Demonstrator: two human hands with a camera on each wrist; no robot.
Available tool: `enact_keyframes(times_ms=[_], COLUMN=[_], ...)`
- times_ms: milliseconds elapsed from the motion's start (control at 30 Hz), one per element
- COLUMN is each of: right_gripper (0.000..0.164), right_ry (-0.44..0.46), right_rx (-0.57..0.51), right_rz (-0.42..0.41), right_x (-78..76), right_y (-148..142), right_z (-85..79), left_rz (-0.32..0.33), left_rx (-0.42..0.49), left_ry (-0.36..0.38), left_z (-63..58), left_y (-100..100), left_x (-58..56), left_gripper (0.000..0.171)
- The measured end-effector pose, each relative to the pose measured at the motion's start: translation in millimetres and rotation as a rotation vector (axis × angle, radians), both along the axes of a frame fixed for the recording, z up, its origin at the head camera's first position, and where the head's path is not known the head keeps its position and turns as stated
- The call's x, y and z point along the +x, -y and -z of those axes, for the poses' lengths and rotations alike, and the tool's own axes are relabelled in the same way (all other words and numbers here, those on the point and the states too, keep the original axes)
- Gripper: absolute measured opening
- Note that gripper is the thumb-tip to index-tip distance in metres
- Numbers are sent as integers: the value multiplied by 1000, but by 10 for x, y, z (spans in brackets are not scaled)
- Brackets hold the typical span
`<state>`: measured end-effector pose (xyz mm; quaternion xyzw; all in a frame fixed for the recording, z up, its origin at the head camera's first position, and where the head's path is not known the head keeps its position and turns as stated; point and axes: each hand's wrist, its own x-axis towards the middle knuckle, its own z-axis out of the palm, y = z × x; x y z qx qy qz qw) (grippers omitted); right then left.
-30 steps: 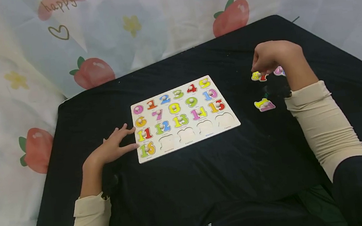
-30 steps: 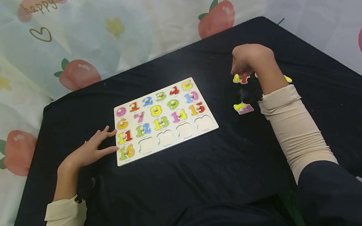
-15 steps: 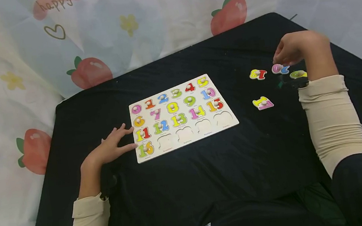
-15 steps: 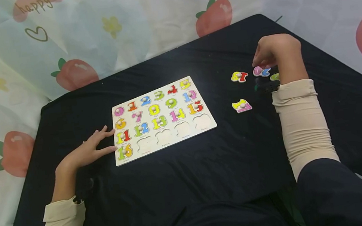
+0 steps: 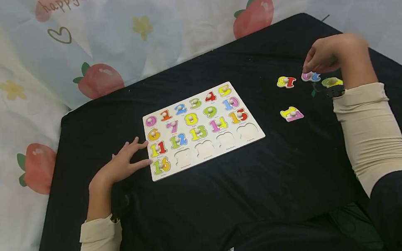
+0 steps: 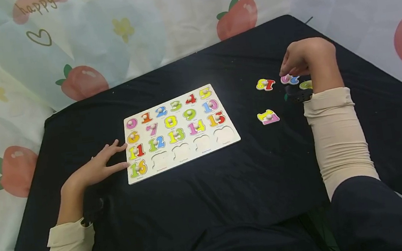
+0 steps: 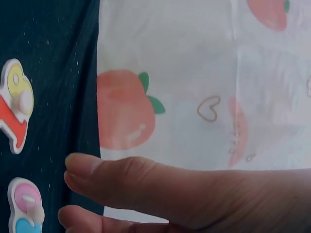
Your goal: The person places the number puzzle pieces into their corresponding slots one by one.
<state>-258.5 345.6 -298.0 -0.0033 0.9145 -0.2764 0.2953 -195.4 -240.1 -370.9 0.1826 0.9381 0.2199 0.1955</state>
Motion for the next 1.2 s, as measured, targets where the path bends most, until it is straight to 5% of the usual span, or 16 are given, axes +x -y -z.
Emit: enact_keyframes(times_ms=[167,400,667,1200], right_gripper=[28,18,10,3], right_ry=[5,-18,-1,-94], right_rx=[28,113,135,212], right_rz=[-35,-181,-253,-335], right_x=[48,333,586,607], right_y=[207,637,737,911], right_z=[-7,88,193,263], left_rz=[4,15,4,7], left_rx=[4,-13,-5,-24], left_ry=[-5,7,0,0], left_z=[14,40,7,36], left_y=[-22,-39,-24,-55], left_x=[-23,-30,-28,-70], left_gripper=[77,77,76,77])
